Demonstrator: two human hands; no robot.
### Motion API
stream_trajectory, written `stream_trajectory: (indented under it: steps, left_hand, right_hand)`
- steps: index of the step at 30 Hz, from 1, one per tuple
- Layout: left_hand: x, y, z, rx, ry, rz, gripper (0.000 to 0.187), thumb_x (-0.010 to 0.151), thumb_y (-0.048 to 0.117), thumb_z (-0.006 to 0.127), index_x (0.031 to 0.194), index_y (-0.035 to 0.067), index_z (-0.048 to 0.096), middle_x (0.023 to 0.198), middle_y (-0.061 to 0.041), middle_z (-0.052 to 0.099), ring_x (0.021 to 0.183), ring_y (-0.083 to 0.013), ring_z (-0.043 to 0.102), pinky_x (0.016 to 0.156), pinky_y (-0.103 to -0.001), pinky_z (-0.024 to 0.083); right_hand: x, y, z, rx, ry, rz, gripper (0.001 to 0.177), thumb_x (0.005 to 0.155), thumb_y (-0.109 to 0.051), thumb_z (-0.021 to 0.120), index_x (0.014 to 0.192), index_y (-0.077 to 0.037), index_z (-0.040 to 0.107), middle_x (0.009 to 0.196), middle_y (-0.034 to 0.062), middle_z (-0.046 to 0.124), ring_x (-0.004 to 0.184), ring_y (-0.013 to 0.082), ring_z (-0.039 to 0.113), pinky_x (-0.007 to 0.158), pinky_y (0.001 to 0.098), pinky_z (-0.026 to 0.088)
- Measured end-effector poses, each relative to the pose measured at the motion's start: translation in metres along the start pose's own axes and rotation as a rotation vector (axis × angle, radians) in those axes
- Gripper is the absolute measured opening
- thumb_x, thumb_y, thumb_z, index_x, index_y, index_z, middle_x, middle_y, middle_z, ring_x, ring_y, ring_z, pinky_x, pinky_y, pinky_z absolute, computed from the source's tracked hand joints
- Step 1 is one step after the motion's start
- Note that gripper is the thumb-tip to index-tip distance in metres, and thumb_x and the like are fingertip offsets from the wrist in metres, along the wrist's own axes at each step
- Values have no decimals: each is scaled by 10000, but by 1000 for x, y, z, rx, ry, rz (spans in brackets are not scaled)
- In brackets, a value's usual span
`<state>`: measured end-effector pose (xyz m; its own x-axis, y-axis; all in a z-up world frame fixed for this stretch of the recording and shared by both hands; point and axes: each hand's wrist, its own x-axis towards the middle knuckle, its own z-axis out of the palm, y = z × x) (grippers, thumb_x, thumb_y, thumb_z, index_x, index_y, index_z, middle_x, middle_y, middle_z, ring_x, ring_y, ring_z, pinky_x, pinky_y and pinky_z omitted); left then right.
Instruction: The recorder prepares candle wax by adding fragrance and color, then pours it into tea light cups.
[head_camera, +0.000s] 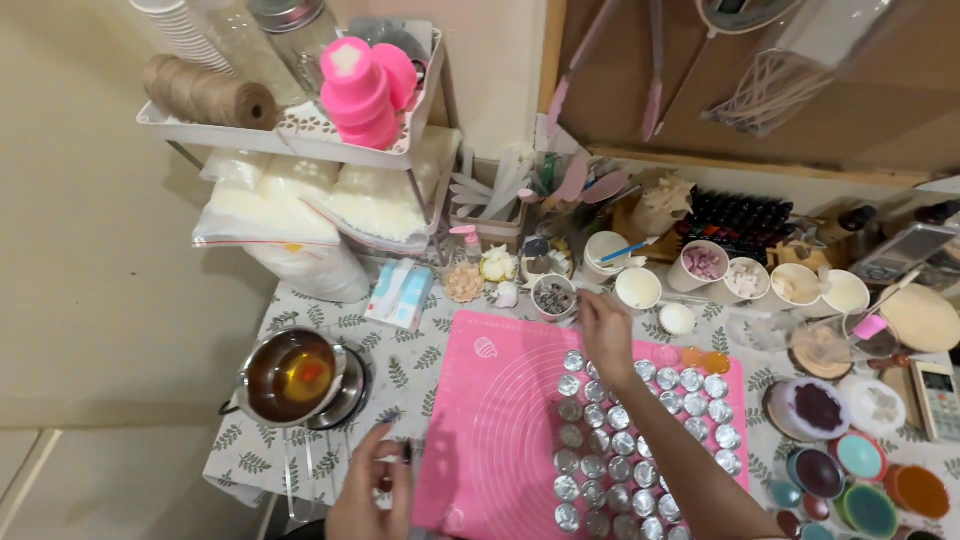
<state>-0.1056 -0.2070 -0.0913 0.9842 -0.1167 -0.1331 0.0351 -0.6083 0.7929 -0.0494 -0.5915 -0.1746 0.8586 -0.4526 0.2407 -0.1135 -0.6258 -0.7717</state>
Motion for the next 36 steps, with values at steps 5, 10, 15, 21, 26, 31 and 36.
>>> stream_trajectory:
  steps: [5,10,15,21,26,31,36]
  left_hand:
    - [1,-77,-38,153,525,105,509,779,132,765,1269,88,635,930,-98,681,842,-214,661,752,-329,544]
    - [13,-175,-51,143,644,-142,782,638,241,929,1269,-2,536,1084,-167,635,1028,-305,609,917,-413,498]
    - [34,-201,-55,-766,107,-399,696,781,182,820,1342,36,435,1176,-144,691,1048,-232,652,868,-361,534]
    - [43,-165,-68,-1163,-367,-544,353,947,192,627,1252,15,613,1061,-101,738,923,-214,726,801,-339,573]
    - [45,-161,-68,-1115,-414,-585,373,1003,294,524,1233,22,633,950,-54,670,831,-194,709,733,-319,580]
    - [47,-148,-88,-1080,-445,-566,442,1049,364,474,1236,8,661,928,-42,633,764,-144,632,684,-286,528]
    - [49,-155,-89,-1081,-447,-552,513,1042,401,413,1255,13,675,934,-30,627,753,-125,595,679,-275,498]
  right_hand:
    - [-16,-48,-17,55,282,40,261,1035,-41,504,1211,6,691,980,134,703,751,167,698,650,308,568]
    - [-52,-129,18,236,388,78,217,1138,-85,494,1216,7,675,956,94,699,776,108,624,690,270,522]
    - [-78,-237,106,461,-7,181,251,1042,-100,493,1183,-32,689,866,53,705,662,84,600,590,251,501]
    - [-73,-282,188,210,-234,9,236,980,-85,560,1110,31,719,868,142,741,718,225,690,678,348,540]
    - [-62,-307,208,62,-342,21,248,965,-100,564,1110,39,711,896,175,747,766,309,727,748,403,558]
    - [-52,-306,211,6,-414,99,236,976,-110,559,1069,29,725,833,164,747,732,287,733,734,396,564]
    - [-44,-306,217,1,-400,86,230,966,-110,565,1067,2,739,818,141,750,707,267,732,701,380,578]
